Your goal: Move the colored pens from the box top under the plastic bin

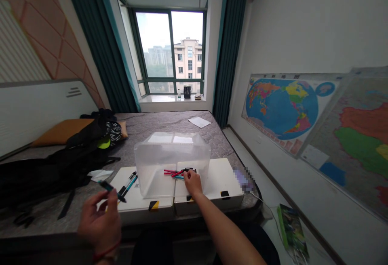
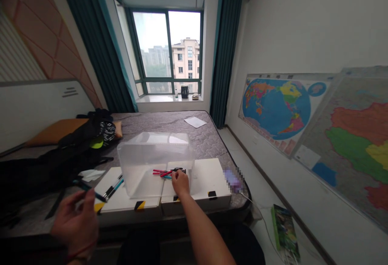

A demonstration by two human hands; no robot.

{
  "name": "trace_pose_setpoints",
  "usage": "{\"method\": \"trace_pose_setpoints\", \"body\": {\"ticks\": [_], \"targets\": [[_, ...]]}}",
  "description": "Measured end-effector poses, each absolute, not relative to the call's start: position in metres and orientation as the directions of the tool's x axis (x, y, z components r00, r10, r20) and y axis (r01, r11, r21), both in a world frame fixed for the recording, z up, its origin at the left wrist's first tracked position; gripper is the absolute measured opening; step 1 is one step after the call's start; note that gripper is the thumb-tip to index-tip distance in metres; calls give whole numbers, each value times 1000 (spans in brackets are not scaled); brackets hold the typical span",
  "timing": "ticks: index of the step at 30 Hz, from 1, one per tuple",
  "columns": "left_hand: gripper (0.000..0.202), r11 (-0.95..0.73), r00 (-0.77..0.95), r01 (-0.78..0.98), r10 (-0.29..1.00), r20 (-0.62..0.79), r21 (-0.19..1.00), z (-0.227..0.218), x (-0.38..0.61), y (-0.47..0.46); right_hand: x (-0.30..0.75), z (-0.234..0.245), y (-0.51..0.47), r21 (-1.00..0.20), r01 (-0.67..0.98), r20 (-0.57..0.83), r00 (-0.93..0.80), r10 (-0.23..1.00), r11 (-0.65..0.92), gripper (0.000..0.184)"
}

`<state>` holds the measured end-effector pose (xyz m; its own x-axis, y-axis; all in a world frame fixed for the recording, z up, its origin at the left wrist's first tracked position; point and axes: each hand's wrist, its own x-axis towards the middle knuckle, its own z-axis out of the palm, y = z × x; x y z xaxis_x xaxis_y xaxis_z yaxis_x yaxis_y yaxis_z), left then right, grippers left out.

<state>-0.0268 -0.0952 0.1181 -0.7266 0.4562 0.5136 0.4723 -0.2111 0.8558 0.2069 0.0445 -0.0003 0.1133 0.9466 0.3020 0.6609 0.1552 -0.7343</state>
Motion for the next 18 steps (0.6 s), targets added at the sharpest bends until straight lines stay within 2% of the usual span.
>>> {"method": "trace_pose_setpoints", "body": {"ticks": [1,2,4,6,8,13,18], "targets": [[36,-234,-730,444,466,500,865,113,-11,-101,207,0,45,-741,654,300,119,947,153,30],[33,-247,-683,409,555,474,878,107,3,-104,207,0,45,-749,646,295,125,947,148,31],[27,-270,-439,352,798,413,896,91,27,-97,207,0,45,-765,629,286,139,948,139,35],[22,-282,-253,437,873,418,854,76,41,-78,208,2,45,-780,612,278,150,949,132,40],[20,-348,-103,556,872,478,755,62,46,-53,208,4,45,-797,589,270,152,951,132,47],[29,-527,206,645,817,538,553,37,41,2,210,8,44,-844,517,242,125,962,145,61],[43,-579,320,732,757,569,359,14,41,16,211,8,43,-811,566,243,95,965,148,60]]}}
